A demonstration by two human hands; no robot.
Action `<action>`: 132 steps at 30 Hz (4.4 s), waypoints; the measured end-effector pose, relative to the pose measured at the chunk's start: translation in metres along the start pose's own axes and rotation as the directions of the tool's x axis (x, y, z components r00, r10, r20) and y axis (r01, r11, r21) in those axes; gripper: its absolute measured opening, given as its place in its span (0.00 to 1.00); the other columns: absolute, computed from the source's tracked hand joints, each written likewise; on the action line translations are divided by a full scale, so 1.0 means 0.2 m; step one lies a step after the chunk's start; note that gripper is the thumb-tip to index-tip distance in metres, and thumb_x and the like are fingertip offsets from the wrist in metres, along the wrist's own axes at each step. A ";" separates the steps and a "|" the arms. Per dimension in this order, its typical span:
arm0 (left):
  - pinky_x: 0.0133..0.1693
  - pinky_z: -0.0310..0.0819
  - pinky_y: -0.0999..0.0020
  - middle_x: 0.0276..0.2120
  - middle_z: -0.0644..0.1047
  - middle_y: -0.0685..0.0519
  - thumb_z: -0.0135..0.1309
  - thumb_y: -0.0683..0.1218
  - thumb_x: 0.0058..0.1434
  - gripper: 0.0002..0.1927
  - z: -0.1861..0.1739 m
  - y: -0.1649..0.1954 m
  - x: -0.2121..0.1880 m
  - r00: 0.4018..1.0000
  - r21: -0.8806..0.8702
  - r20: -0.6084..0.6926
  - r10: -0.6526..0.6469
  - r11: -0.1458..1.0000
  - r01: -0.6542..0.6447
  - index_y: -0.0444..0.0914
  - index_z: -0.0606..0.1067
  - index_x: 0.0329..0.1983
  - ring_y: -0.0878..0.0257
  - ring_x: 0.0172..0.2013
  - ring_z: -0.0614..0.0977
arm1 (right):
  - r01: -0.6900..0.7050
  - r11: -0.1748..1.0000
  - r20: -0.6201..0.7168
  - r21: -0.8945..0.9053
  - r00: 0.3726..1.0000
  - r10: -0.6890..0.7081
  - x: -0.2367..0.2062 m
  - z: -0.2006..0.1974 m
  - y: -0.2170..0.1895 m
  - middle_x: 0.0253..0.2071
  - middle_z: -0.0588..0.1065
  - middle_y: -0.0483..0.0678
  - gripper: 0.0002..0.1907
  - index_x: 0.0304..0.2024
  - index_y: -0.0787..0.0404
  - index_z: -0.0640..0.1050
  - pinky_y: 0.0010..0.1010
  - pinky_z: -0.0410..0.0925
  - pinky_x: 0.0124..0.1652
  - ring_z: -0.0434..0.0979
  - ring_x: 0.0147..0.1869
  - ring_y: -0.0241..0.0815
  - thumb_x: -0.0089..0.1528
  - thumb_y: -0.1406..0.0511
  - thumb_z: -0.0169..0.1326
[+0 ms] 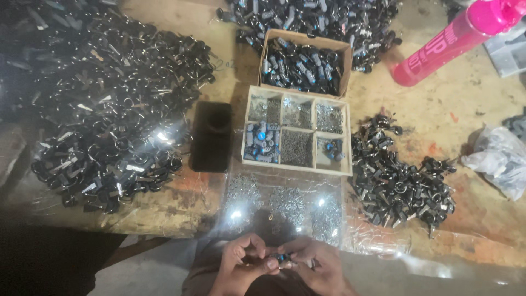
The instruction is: The person sits at a workbench and assembles small cylindrical components by hand, fitting a small metal part into each blue-capped body. They pick parts from piles on the table, press the pieces together, and place the finished assemblies into a compartmented tray, repeating the cycle.
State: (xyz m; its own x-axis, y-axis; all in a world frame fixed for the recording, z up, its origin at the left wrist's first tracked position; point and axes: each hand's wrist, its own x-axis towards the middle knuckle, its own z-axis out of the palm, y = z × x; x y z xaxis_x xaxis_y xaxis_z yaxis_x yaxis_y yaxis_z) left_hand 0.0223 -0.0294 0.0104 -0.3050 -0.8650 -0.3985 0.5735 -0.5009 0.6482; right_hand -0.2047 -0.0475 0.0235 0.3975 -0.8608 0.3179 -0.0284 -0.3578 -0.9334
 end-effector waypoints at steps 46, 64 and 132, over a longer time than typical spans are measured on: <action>0.31 0.88 0.63 0.35 0.86 0.31 0.67 0.33 0.51 0.26 -0.02 -0.10 0.01 0.987 -0.034 -0.161 0.017 0.999 -0.023 0.41 0.59 0.21 0.54 0.31 0.88 | -0.089 0.982 0.106 -0.167 0.989 0.108 0.10 -0.13 -0.16 0.37 0.83 0.48 0.07 0.33 0.62 0.87 0.28 0.79 0.39 0.87 0.41 0.40 0.53 0.74 0.70; 0.30 0.72 0.75 0.29 0.87 0.37 0.76 0.33 0.48 0.29 -0.06 -0.08 -0.01 0.943 0.363 0.113 0.313 0.870 -0.333 0.41 0.61 0.24 0.63 0.30 0.84 | 0.162 0.896 0.583 -0.414 0.803 0.124 0.38 -0.21 -0.37 0.46 0.81 0.49 0.15 0.42 0.63 0.83 0.35 0.75 0.45 0.83 0.49 0.48 0.51 0.73 0.61; 0.41 0.80 0.69 0.36 0.82 0.51 0.63 0.39 0.59 0.10 0.44 0.83 0.90 0.802 0.723 0.533 0.271 0.347 -0.597 0.36 0.80 0.44 0.64 0.39 0.83 | -0.337 0.579 -0.222 -0.743 0.939 0.262 0.52 -0.39 -0.13 0.35 0.82 0.47 0.12 0.47 0.56 0.81 0.28 0.71 0.30 0.81 0.30 0.40 0.61 0.64 0.62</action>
State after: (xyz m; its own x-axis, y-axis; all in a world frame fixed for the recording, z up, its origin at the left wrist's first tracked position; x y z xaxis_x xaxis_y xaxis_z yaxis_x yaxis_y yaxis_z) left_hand -0.0044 -0.2702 0.1040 -0.4942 -0.8457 0.2015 -0.1680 0.3204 0.9323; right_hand -0.2348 -0.1556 0.0941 0.1622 -0.9825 0.0913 -0.8315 -0.1860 -0.5235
